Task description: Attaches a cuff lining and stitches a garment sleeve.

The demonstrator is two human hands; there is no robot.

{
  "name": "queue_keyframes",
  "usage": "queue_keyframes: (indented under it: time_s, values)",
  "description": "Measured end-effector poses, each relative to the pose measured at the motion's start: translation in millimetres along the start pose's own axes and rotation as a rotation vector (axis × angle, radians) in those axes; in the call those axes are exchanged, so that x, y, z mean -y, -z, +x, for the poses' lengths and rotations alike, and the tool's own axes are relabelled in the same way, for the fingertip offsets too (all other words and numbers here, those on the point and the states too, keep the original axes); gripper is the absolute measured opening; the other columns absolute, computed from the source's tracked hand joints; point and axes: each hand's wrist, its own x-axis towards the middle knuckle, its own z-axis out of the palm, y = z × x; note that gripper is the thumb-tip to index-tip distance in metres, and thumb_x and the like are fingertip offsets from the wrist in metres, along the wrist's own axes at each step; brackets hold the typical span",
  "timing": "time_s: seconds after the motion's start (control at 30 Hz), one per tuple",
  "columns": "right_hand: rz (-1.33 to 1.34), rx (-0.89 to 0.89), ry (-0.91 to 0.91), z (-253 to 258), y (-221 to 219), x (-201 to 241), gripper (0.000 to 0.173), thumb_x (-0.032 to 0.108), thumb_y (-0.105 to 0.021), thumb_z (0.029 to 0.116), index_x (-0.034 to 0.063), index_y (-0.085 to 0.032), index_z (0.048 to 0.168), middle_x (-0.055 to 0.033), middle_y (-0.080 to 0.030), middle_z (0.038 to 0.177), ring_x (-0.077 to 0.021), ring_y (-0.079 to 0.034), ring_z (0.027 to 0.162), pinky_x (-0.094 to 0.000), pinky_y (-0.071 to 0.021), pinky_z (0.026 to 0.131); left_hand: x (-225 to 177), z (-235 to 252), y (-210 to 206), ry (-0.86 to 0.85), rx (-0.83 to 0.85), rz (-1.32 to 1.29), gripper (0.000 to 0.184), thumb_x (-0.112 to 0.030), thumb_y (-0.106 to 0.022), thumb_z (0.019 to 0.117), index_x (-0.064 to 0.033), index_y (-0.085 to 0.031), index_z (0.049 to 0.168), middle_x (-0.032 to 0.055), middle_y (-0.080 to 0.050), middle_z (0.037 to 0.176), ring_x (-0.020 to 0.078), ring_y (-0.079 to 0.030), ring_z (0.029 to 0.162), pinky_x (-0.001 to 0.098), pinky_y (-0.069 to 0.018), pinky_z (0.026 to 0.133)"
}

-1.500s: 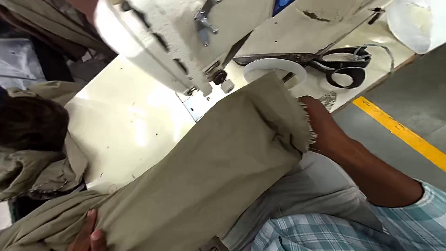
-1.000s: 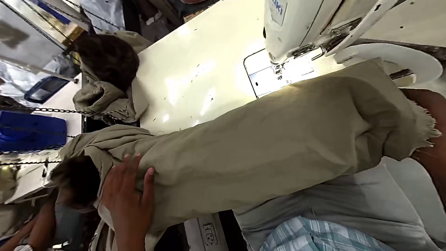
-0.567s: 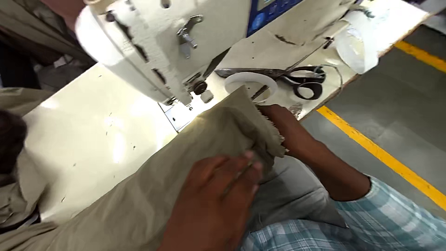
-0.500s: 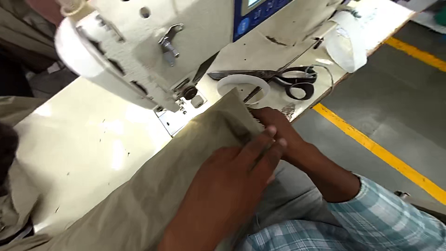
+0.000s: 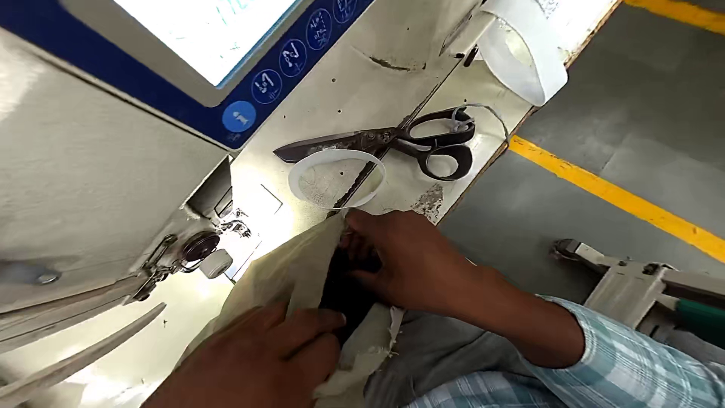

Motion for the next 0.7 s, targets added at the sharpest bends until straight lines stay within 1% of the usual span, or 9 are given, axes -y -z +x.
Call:
queue_keyframes:
  time_s: [0.1, 0.17, 0.23, 0.3, 0.4, 0.5, 0.6, 0.67, 0.7]
  values:
    - [0.038, 0.027, 0.000, -3.0, 2.1, 0.7, 0.031, 0.033, -0.083, 0.0801, 0.0220, -0.068, 0.105, 0.0130, -0.068, 0.079, -0.0038, -0.066, 0.070, -0.0330, -0.0560, 0.061, 10.6, 3.2, -2.8, 0.119, 0.016, 0.093, 0.024, -0.023, -0.061, 0.1001, -0.0041, -0.066, 0.114, 0.0169, -0.071, 0.102, 0.0384, -0.071, 0.089, 0.0557, -0.0568, 0.071]
    - [0.032, 0.037, -0.005, -4.4, 2.9, 2.5, 0.032, 0.042, -0.081, 0.0824, 0.0231, -0.070, 0.106, 0.0133, -0.067, 0.078, -0.0030, -0.064, 0.069, -0.0321, -0.0552, 0.061, 19.3, 5.0, -8.4, 0.152, -0.029, 0.182, 0.041, -0.042, -0.058, 0.1022, -0.0097, -0.068, 0.126, 0.0128, -0.074, 0.105, 0.0332, -0.073, 0.092, 0.0525, -0.0581, 0.075]
    - [-0.001, 0.030, -0.009, -5.4, 2.7, 4.2, 0.031, 0.054, -0.075, 0.0859, 0.0248, -0.071, 0.098, 0.0142, -0.063, 0.071, -0.0016, -0.061, 0.064, -0.0300, -0.0517, 0.058, 22.3, 8.6, -13.4, 0.140, -0.065, 0.232, 0.048, -0.053, -0.056, 0.1007, -0.0148, -0.071, 0.125, 0.0093, -0.072, 0.097, 0.0295, -0.070, 0.084, 0.0483, -0.0563, 0.070]
    - [-0.033, 0.038, 0.002, -5.9, 3.1, 6.1, 0.032, 0.057, -0.071, 0.0884, 0.0245, -0.072, 0.087, 0.0125, -0.062, 0.067, -0.0034, -0.060, 0.061, -0.0318, -0.0488, 0.055, 22.5, 10.8, -16.9, 0.132, -0.079, 0.261, 0.049, -0.056, -0.055, 0.0996, -0.0178, -0.073, 0.124, 0.0075, -0.068, 0.091, 0.0279, -0.067, 0.079, 0.0459, -0.0542, 0.066]
    - [-0.076, 0.023, 0.032, -5.2, -1.9, 10.4, 0.031, 0.055, -0.070, 0.0889, 0.0244, -0.072, 0.080, 0.0108, -0.061, 0.067, -0.0055, -0.060, 0.061, -0.0327, -0.0466, 0.053, 27.5, 9.7, -25.4, 0.123, -0.144, 0.288, 0.052, -0.060, -0.052, 0.0988, -0.0194, -0.074, 0.122, 0.0055, -0.068, 0.096, 0.0254, -0.067, 0.081, 0.0433, -0.0535, 0.065]
    - [-0.091, -0.074, 0.090, -10.2, -12.7, 14.2, 0.018, 0.041, -0.073, 0.0878, 0.0238, -0.074, 0.087, 0.0102, -0.067, 0.077, -0.0056, -0.063, 0.067, -0.0317, -0.0502, 0.055, 32.3, 10.8, -35.7, 0.135, -0.210, 0.352, 0.054, -0.064, -0.048, 0.0981, -0.0209, -0.075, 0.117, 0.0048, -0.068, 0.106, 0.0241, -0.067, 0.083, 0.0419, -0.0541, 0.064]
    - [-0.150, -0.140, 0.187, -20.4, -17.5, 15.8, 0.015, 0.030, -0.068, 0.0918, 0.0220, -0.077, 0.099, 0.0064, -0.066, 0.085, -0.0087, -0.065, 0.078, -0.0289, -0.0537, 0.062, 34.9, 13.8, -47.8, 0.113, -0.307, 0.433, 0.050, -0.059, -0.051, 0.0951, -0.0182, -0.077, 0.108, 0.0113, -0.065, 0.133, 0.0306, -0.069, 0.088, 0.0448, -0.0561, 0.066]
    - [-0.211, -0.154, 0.244, -26.5, -18.5, 18.1, 0.017, 0.023, -0.062, 0.0939, 0.0216, -0.077, 0.103, 0.0031, -0.065, 0.086, -0.0133, -0.065, 0.081, -0.0308, -0.0534, 0.065, 35.9, 14.9, -52.7, 0.060, -0.335, 0.496, 0.042, -0.050, -0.055, 0.0958, -0.0148, -0.075, 0.104, 0.0083, -0.053, 0.153, 0.0307, -0.068, 0.091, 0.0438, -0.0532, 0.068]
    - [-0.250, -0.156, 0.270, -29.1, -18.9, 19.4, 0.021, 0.021, -0.060, 0.0942, 0.0228, -0.077, 0.107, 0.0021, -0.065, 0.087, -0.0149, -0.064, 0.082, -0.0317, -0.0526, 0.067, 36.4, 15.8, -53.7, 0.038, -0.334, 0.535, 0.039, -0.047, -0.055, 0.0960, -0.0137, -0.075, 0.101, 0.0052, -0.049, 0.158, 0.0286, -0.067, 0.090, 0.0426, -0.0517, 0.068]
